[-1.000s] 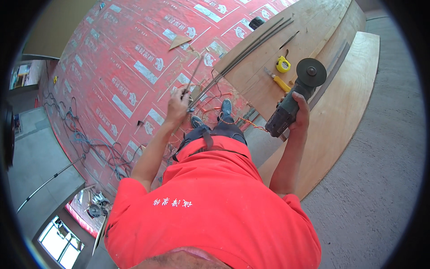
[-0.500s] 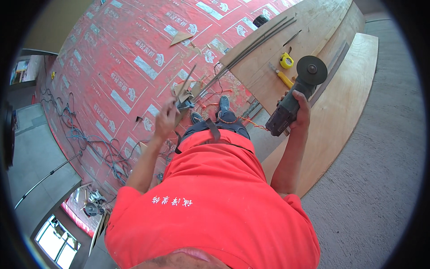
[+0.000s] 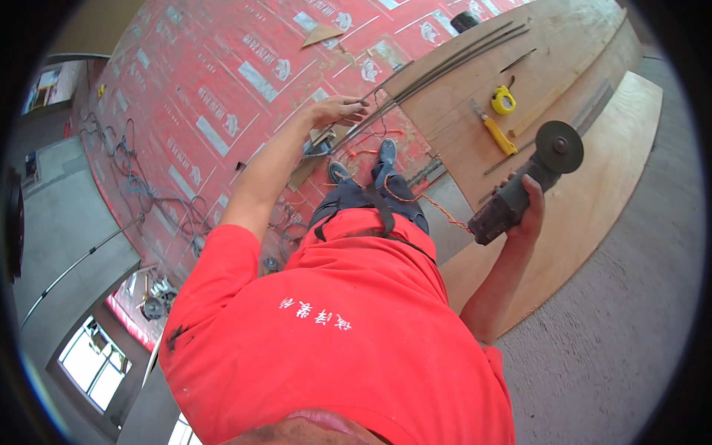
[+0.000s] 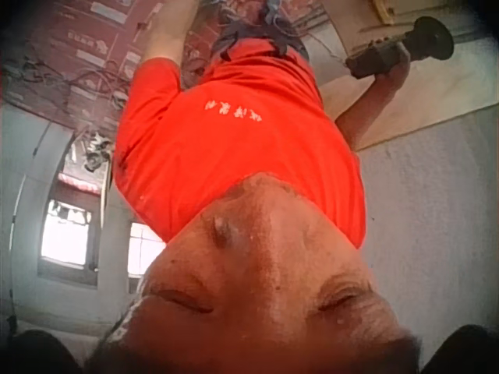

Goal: Measure several thin metal rods with a tape measure and cut them to length using an angle grinder.

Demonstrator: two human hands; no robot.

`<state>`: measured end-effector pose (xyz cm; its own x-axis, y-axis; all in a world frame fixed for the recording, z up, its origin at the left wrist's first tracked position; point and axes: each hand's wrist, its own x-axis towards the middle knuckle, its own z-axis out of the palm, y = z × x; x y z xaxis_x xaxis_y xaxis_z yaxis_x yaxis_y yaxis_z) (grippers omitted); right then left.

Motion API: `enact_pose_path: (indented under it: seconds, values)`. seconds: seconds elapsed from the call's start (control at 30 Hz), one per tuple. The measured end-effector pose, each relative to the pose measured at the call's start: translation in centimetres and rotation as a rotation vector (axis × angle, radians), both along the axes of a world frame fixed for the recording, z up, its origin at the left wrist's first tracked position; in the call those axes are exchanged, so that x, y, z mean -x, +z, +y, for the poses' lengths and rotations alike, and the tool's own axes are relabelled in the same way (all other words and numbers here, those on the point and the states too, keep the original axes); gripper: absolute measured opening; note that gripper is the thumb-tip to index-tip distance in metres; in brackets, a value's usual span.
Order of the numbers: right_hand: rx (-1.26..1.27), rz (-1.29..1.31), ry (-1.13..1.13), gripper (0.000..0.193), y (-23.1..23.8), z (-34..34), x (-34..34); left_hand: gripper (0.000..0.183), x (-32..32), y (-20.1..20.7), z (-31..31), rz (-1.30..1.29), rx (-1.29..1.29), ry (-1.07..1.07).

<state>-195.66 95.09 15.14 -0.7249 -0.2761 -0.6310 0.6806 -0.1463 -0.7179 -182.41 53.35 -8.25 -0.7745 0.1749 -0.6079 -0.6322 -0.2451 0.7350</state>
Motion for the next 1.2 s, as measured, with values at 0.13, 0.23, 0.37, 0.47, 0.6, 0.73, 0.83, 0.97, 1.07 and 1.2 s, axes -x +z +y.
enact_pose_path:
  seconds: [0.13,0.23,0.37,0.47,0.6,0.73,0.83,0.97,1.07,1.2]
  values:
    - [0.004,-0.016,0.028,0.044,0.1,0.3,0.4,0.044,0.3,-2.0,1.1,-0.045,-0.067,-0.023]
    - [0.0,-0.026,0.03,0.041,0.1,0.2,0.7,0.039,0.2,-2.7,1.8,0.091,0.11,-0.117]
    - [-0.055,-0.041,0.055,0.044,0.0,0.1,1.4,0.039,0.4,-2.1,2.4,0.103,0.051,-0.127]
    - [-0.073,-0.012,0.053,0.044,-0.2,-0.1,1.7,0.039,0.3,-1.0,2.9,0.109,0.005,-0.042]
    - [-0.095,-0.015,0.057,0.045,-0.1,-0.7,1.8,0.039,0.2,-0.9,3.0,0.102,0.078,-0.06]
    - [-0.057,-0.019,0.101,0.045,0.2,-1.6,1.6,0.036,0.4,-2.5,3.5,0.103,-0.171,0.037]
    - [-0.067,-0.016,0.107,0.045,0.4,-2.3,1.4,0.034,0.4,-3.5,3.5,0.11,-0.183,0.01]
    - [-0.077,-0.039,0.117,0.042,0.8,-3.0,1.1,0.036,0.7,-3.6,3.5,0.104,-0.128,-0.031]
    - [-0.071,0.025,0.112,0.044,0.8,-3.5,0.8,0.036,0.8,-3.7,3.4,0.102,-0.116,-0.043]
    - [-0.07,0.009,0.081,0.046,0.6,-3.7,0.6,0.036,0.7,-3.8,3.6,0.118,-0.13,-0.02]
